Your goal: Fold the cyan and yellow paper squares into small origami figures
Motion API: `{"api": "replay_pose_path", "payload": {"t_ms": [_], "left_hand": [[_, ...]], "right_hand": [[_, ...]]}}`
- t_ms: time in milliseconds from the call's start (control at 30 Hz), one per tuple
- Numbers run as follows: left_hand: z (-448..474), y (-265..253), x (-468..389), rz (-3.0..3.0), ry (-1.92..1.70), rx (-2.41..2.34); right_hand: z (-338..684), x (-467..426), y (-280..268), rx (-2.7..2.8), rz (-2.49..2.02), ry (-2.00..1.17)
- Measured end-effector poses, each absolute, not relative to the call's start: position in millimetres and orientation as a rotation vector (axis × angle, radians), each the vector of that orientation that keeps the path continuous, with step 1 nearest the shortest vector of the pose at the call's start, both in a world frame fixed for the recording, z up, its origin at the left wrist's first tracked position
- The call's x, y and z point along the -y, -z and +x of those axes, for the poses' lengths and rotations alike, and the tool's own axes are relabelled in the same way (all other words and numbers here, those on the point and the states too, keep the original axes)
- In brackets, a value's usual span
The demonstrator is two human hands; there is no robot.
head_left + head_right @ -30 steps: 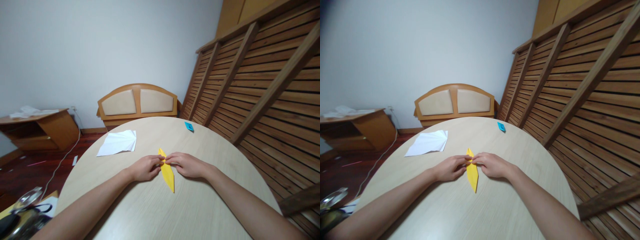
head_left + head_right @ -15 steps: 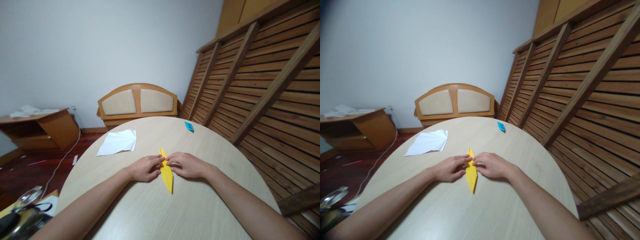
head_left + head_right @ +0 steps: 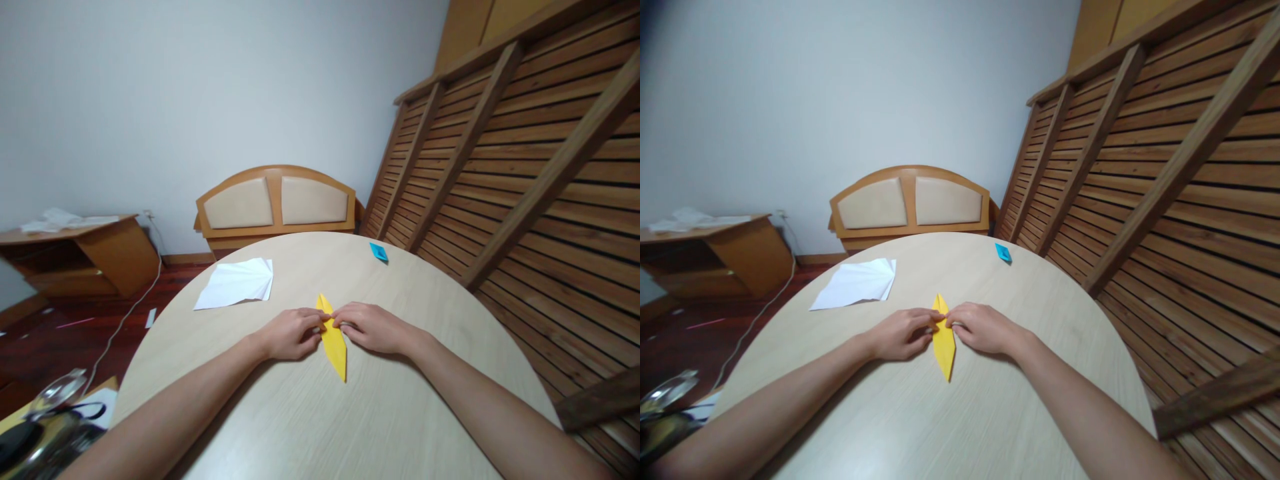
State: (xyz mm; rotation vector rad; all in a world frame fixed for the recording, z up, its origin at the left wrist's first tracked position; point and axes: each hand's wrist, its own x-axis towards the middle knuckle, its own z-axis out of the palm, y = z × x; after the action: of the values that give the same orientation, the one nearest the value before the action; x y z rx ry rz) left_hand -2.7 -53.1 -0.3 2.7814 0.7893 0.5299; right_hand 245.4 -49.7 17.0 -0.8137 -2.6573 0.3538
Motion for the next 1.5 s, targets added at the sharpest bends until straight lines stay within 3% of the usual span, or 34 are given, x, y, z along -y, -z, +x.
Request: {"api": "replay_pose_path", "payload": {"t_ms": [767, 1233, 1500], "left_hand": [[-2, 4, 50, 2.75, -0.584, -0.847], [12, 21, 44, 2.514, -0.784, -1.282], [16, 13, 49, 2.476, -0.795, -1.295]], "right_hand": [[242, 50, -14, 2.649, -0.807, -0.323], [221, 45, 7, 2.368, -1.077, -0.29], [217, 44, 7, 2.332, -1.216, -0.216]]}}
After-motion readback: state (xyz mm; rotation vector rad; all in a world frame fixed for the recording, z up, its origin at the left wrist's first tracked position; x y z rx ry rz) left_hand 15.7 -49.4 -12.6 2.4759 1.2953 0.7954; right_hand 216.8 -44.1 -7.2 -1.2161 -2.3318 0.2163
